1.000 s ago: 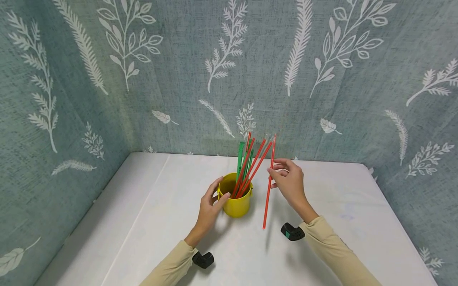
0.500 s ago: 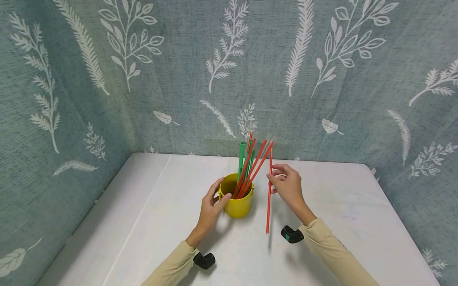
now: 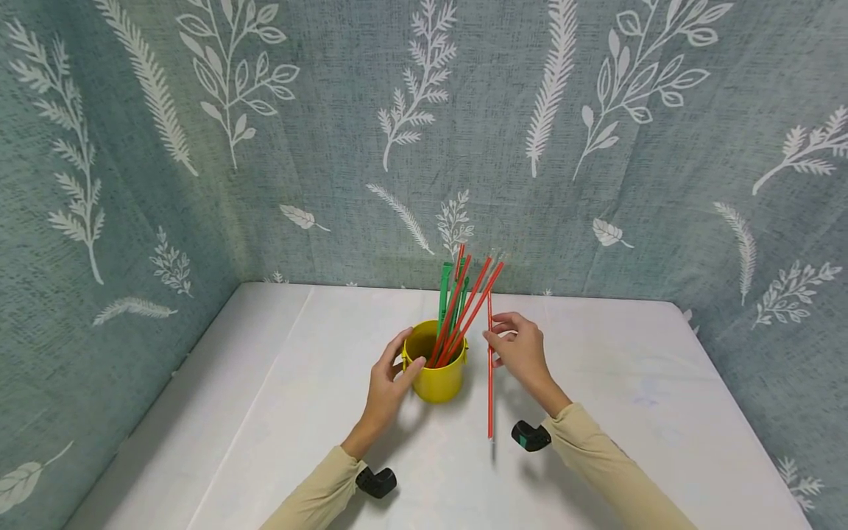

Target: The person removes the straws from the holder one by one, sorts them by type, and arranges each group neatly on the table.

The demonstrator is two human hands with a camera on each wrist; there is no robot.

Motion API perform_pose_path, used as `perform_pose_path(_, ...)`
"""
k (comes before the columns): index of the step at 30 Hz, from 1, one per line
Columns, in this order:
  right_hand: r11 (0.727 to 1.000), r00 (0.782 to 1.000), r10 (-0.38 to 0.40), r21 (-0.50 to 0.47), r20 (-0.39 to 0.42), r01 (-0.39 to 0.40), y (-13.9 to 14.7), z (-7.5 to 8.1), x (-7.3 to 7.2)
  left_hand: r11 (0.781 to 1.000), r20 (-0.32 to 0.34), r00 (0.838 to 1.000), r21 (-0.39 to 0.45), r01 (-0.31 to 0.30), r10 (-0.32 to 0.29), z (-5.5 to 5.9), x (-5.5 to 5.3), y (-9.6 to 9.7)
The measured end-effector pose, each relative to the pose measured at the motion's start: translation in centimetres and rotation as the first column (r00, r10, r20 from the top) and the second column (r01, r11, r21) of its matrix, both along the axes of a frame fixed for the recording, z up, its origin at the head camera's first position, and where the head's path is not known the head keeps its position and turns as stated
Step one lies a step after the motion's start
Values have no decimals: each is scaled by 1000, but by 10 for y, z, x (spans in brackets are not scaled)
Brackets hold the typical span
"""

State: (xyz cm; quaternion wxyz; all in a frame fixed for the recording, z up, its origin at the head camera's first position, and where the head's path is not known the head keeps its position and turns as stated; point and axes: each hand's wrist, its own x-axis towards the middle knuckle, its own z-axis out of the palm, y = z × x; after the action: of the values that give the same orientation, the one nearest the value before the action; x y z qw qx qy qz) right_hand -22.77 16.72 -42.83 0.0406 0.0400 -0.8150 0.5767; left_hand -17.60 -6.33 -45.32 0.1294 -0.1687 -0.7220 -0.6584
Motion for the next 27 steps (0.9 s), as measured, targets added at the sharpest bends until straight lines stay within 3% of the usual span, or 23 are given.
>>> perform_pose_path(27,997,998,-8,76,62,3,-12,-35,-7,1000,7,1000,-4,-18,18,2,1,2)
